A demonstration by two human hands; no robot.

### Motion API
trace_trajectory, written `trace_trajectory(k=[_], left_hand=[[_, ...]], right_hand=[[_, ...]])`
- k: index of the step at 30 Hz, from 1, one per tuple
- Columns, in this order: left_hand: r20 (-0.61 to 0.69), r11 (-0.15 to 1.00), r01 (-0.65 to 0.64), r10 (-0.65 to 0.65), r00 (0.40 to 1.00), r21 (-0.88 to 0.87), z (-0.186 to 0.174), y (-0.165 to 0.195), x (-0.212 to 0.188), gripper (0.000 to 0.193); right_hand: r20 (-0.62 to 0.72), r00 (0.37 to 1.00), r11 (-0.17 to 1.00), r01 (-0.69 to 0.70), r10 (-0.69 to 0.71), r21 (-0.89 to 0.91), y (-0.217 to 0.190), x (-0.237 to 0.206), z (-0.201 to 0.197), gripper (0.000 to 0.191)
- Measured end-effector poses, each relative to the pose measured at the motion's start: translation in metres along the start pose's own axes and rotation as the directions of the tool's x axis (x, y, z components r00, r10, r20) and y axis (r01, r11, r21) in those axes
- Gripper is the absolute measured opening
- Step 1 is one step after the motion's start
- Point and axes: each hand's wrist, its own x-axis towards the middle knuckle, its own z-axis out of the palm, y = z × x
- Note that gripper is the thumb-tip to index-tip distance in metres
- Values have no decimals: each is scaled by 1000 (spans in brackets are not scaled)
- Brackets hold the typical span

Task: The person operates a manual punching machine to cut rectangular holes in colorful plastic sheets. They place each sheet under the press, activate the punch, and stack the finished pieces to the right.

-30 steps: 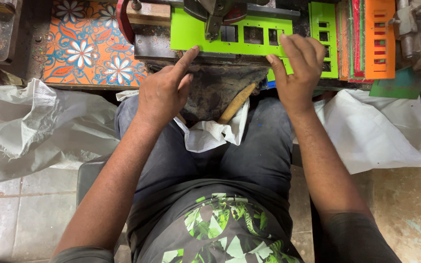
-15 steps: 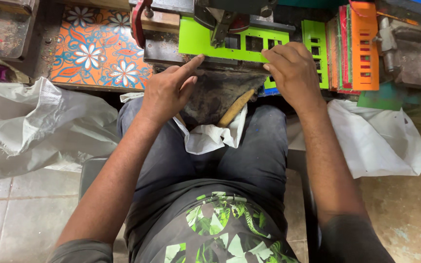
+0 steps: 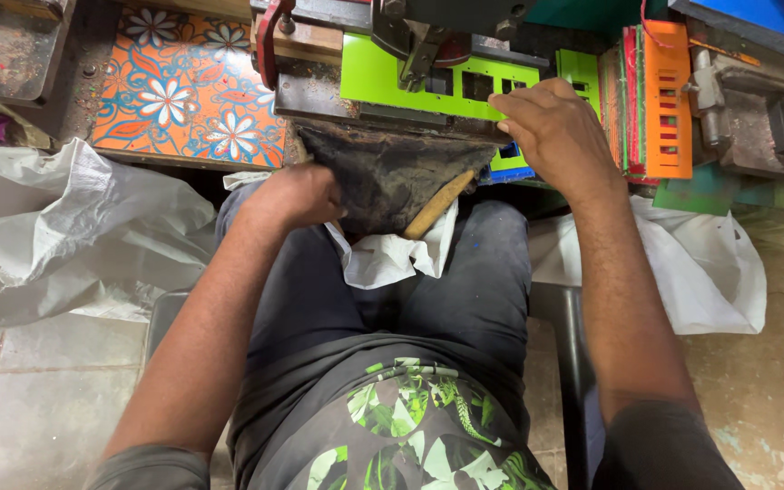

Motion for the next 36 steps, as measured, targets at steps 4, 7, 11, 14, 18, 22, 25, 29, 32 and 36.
trace_trajectory(k=[4,7,11,14,18,22,25,29,32,36], left_hand=[[119,996,52,-61,991,77,12,-11,7,28],[171,995,47,-61,983,86,12,-12,9,29],[222,994,61,-79,972,89,4,-7,7,29],[270,990,140,-142,952,25,-6,-1,2,29],[314,967,252,-229,921,-35,-20,5,-4,27],[291,941,307,-256,922,-144,-33,3,-9,22],[294,943,299,-248,923,-145,-43,-3,-14,27],[244,938,321,-283,927,-129,-50,-10,-18,30],[245,931,346,-310,918,-115,-52,-17,-17,31],[231,930,341,-305,924,-138,-50,-33,-18,29]], right_hand=[[22,1000,1000,-16,15,10,1,2,1,28],[19,1000,1000,-12,12,-8,1,2,1,28],[12,1000,999,9,-10,48,4,3,2,29],[4,1000,996,15,-15,83,6,3,4,30],[-5,1000,994,16,-15,107,7,2,5,30],[-4,1000,992,28,-28,120,9,3,6,31],[1,1000,990,29,-30,135,11,4,6,31],[26,999,990,31,-35,141,14,4,5,32],[37,999,990,31,-37,140,16,2,3,33],[45,997,986,54,-62,156,15,-22,-5,30]])
